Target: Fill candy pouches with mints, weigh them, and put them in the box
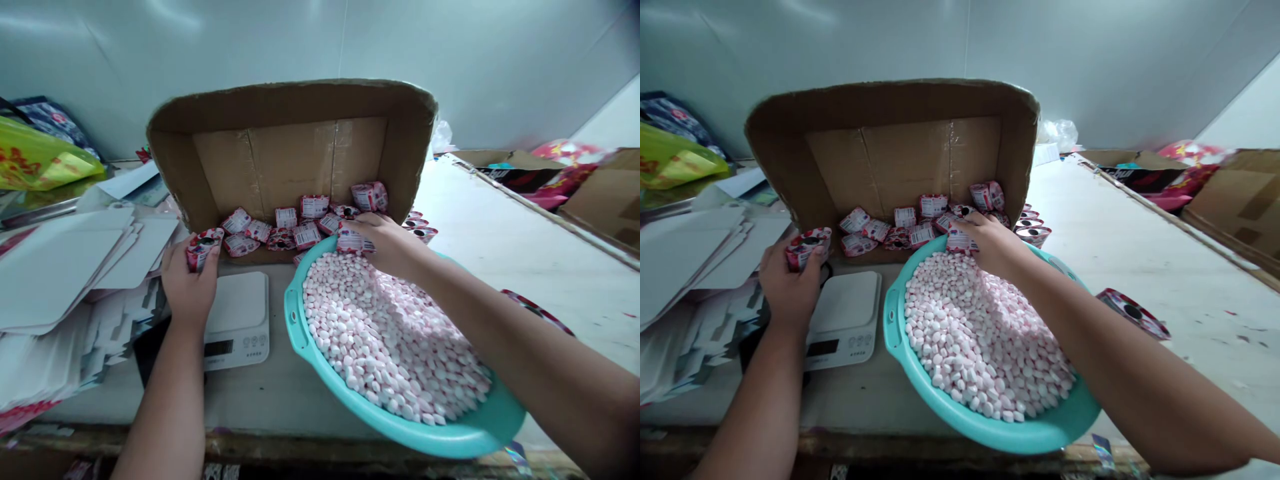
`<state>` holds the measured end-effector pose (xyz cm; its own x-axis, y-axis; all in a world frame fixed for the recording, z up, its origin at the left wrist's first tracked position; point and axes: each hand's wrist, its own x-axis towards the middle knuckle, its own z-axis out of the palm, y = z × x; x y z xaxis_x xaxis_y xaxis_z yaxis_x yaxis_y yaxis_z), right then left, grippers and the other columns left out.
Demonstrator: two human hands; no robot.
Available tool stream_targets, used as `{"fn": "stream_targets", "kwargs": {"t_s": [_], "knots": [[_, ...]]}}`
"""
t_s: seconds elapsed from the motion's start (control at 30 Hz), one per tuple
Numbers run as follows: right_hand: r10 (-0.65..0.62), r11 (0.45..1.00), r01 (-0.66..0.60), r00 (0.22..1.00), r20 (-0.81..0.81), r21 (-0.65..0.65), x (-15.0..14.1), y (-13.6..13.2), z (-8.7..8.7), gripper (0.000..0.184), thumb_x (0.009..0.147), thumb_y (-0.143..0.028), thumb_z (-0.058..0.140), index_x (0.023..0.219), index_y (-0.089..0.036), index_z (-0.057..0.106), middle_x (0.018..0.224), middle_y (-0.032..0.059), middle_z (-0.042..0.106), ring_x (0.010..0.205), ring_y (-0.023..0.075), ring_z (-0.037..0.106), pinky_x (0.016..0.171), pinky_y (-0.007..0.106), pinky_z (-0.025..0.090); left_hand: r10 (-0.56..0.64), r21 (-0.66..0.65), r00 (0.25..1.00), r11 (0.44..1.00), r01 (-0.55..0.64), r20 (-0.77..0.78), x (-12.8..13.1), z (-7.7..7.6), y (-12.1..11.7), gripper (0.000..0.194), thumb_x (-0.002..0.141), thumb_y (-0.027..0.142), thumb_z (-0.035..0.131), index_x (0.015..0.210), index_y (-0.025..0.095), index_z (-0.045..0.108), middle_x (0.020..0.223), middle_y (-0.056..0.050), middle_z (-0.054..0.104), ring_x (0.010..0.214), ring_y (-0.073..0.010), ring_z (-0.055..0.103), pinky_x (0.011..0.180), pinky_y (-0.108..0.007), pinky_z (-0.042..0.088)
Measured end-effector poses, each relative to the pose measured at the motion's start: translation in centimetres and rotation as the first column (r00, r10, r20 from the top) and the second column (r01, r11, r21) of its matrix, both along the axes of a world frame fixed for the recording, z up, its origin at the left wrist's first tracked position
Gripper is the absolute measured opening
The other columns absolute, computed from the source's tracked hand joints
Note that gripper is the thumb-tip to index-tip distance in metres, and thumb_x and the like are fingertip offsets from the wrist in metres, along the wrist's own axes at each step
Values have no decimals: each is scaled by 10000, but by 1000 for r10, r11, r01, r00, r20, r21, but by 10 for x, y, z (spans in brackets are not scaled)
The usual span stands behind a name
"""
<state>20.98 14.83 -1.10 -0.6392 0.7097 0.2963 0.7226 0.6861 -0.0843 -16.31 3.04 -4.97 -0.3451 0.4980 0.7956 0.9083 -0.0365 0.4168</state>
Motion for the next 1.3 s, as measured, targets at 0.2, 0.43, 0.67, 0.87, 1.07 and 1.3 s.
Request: {"fn": "stream_targets", "kwargs": {"t_s": [0.2,0.43,0.67,0.87,1.07,1.3], "knots": [[3,1000,-2,997,-71,11,0,4,-1,736,738,-88,628,1462,-183,543,1427,167,546,1291,365,539,1098,492,462,5,7,1000,1000,-5,1,-1,-1,-1,436,909,454,647,1238,169,662,1114,-146,698,1088,-330,648,1003,-535,500],[-2,1000,2,994,-112,-1,2,5,-2,689,756,-130,653,1436,-208,568,1415,157,558,1291,369,541,1091,507,468,-16,27,1000,999,17,-25,-2,-1,1,443,904,439,655,1244,155,663,1117,-162,704,1089,-318,653,999,-510,508],[-72,992,91,977,-200,85,-4,0,5,749,771,-164,639,1500,-149,468,1439,169,549,1295,366,538,1081,485,472,13,28,1000,1000,-13,-4,-2,-2,0,435,895,449,659,1236,180,670,1115,-146,700,1085,-318,651,1004,-504,505],[-86,991,90,995,44,-101,-4,-6,9,819,714,-142,681,1505,-195,473,1448,158,545,1254,354,592,1036,424,512,15,22,1000,1000,-15,9,-4,-4,1,425,888,444,664,1224,184,670,1113,-143,703,1077,-310,656,1012,-481,500],[-130,981,100,975,-179,-168,-3,-4,9,790,765,-264,726,1505,-203,456,1442,159,572,1280,368,577,1051,502,497,-3,12,999,1000,3,44,-2,-3,1,380,870,416,676,1182,200,674,1118,-143,701,1087,-301,649,1029,-474,488],[-299,868,-72,715,-633,-491,-6,-16,20,844,735,-544,790,1463,-251,480,1401,118,600,1191,338,636,965,502,563,-6,-5,988,1000,6,154,-11,-4,0,437,865,419,671,1207,146,662,1118,-143,671,1115,-294,626,1037,-444,482]]}}
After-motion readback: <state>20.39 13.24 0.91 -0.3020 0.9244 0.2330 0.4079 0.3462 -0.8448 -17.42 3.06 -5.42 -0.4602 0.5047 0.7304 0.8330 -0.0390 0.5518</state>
